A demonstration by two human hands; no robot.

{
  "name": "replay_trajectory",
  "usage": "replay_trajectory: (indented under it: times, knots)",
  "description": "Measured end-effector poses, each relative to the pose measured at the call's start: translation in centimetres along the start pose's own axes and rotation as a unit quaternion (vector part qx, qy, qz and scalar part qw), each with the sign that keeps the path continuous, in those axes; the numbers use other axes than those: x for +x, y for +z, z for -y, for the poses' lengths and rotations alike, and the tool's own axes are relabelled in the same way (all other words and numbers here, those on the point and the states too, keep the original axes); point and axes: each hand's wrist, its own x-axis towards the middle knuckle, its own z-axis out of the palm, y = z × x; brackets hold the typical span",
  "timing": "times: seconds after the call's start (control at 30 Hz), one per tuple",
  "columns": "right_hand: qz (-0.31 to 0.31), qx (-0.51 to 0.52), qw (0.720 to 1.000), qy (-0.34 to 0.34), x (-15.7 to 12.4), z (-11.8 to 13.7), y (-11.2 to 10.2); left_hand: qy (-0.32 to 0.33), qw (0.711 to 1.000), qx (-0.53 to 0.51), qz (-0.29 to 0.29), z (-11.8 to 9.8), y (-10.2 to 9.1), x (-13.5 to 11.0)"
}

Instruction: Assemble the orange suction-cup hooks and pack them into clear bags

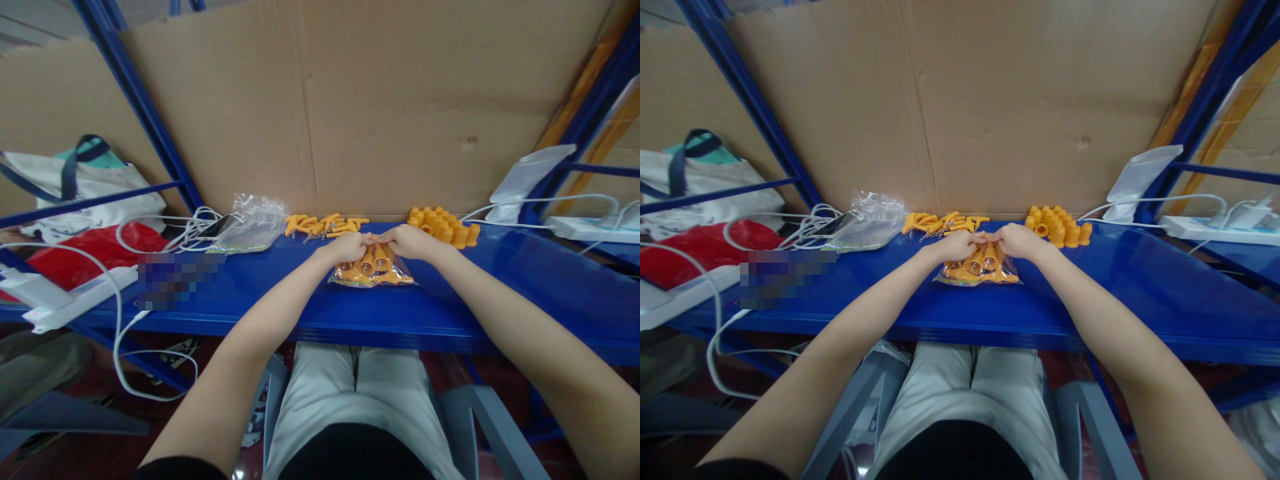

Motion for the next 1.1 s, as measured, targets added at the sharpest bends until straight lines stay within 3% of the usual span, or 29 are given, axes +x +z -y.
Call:
replay_trajectory:
  times: [0.33,0.57,0.77,1.1]
  knots:
    - [0.012,-0.06,0.998,-0.005,-0.1,1.2,-0.8,0.01,0.989,0.149,-0.012,-2.1,0.3,-0.8]
    - [0.004,-0.085,0.996,0.025,0.0,2.1,-0.9,0.005,0.943,0.331,0.046,-3.5,-0.1,-1.2]
    - [-0.009,-0.065,0.996,0.066,0.0,1.8,-0.9,0.023,0.948,0.319,-0.005,-2.8,0.3,-1.0]
    - [-0.056,0.093,0.988,0.108,0.5,0.5,0.2,0.059,0.946,0.315,-0.042,-1.7,0.7,-0.4]
